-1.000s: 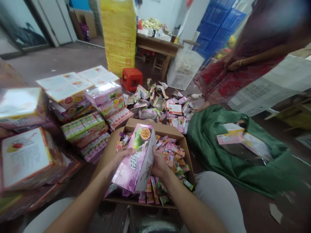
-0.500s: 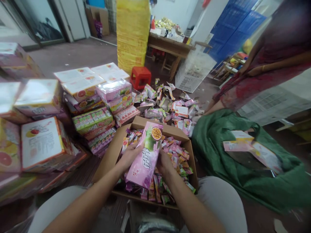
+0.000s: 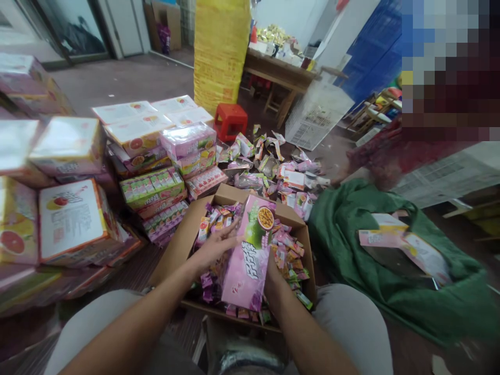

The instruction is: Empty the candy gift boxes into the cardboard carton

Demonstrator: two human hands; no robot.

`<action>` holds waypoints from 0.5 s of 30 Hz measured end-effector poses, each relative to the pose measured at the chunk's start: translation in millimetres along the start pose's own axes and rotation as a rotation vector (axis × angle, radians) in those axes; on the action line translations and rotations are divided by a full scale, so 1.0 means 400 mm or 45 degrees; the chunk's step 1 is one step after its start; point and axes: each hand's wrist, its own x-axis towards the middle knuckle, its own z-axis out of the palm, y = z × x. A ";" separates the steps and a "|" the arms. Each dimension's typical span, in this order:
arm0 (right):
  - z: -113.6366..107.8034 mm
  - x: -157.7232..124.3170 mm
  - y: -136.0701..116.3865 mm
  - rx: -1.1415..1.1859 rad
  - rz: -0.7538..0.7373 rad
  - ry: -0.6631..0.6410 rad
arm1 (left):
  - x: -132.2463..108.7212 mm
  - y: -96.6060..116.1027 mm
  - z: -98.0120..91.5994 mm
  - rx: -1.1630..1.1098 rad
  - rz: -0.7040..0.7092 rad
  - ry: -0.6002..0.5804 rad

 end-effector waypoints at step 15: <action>0.035 -0.024 -0.077 0.196 0.112 -0.203 | 0.013 0.046 -0.066 -0.460 -0.161 0.014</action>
